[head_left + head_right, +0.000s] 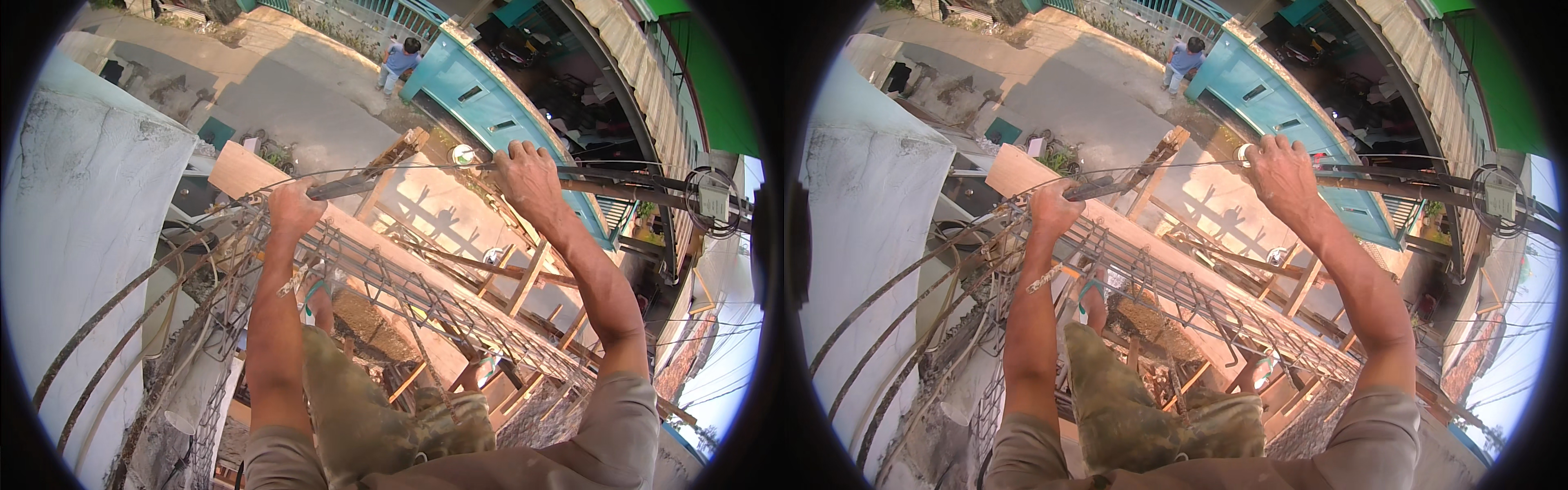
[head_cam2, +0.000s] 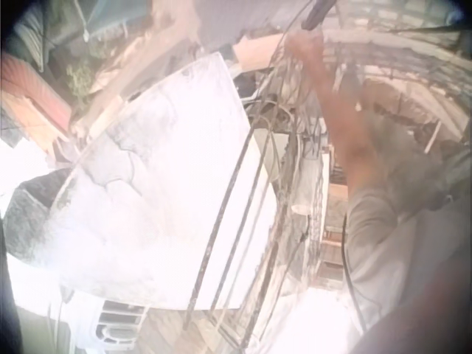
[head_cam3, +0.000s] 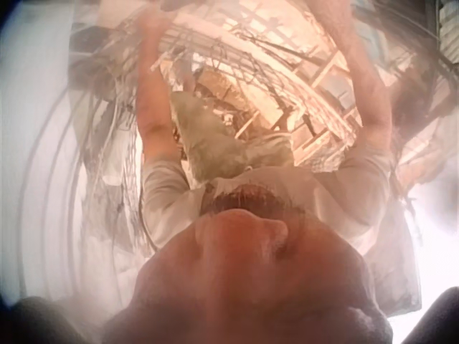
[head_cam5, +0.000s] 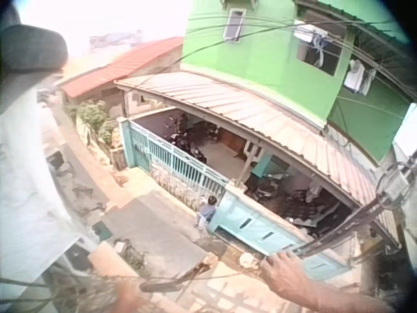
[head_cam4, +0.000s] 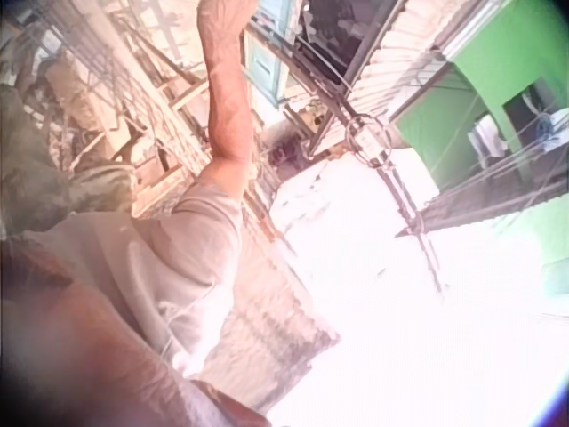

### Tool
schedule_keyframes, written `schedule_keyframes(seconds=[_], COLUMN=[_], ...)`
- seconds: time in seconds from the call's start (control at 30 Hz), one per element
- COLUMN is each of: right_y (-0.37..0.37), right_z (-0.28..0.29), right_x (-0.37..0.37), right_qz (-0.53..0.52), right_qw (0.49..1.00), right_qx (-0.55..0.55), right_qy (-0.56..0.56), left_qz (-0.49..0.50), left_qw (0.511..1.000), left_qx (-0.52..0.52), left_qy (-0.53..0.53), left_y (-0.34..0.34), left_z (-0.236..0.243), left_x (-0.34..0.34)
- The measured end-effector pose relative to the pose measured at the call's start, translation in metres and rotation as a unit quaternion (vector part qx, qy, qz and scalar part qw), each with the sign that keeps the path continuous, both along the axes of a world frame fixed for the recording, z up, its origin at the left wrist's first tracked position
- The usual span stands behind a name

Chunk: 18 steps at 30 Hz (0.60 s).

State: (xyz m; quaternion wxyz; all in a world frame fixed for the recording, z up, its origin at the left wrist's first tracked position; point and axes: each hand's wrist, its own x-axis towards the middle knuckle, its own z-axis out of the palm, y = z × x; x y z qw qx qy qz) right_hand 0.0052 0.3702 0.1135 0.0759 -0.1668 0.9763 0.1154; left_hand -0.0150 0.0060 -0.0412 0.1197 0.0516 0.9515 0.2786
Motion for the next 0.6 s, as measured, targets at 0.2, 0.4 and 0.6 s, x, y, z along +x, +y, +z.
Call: schedule_keyframes(seconds=[0.2,0.4,0.6], right_y=[0.01,0.004,0.012], right_z=[-0.001,-0.069,-0.128], right_x=[0.064,0.112,0.096], right_qz=[-0.111,-0.328,-0.448], right_qw=[0.976,0.893,0.574], right_qx=[-0.149,-0.308,-0.676], right_qy=[0.115,-0.014,-0.112], left_qz=[0.026,0.008,0.007], left_qw=[0.999,1.0,0.999], left_qx=[-0.007,-0.018,-0.015], left_qy=[-0.033,-0.017,-0.044], left_y=[0.001,0.002,0.002], left_z=[0.009,0.004,0.004], left_x=[-0.006,-0.004,-0.002])
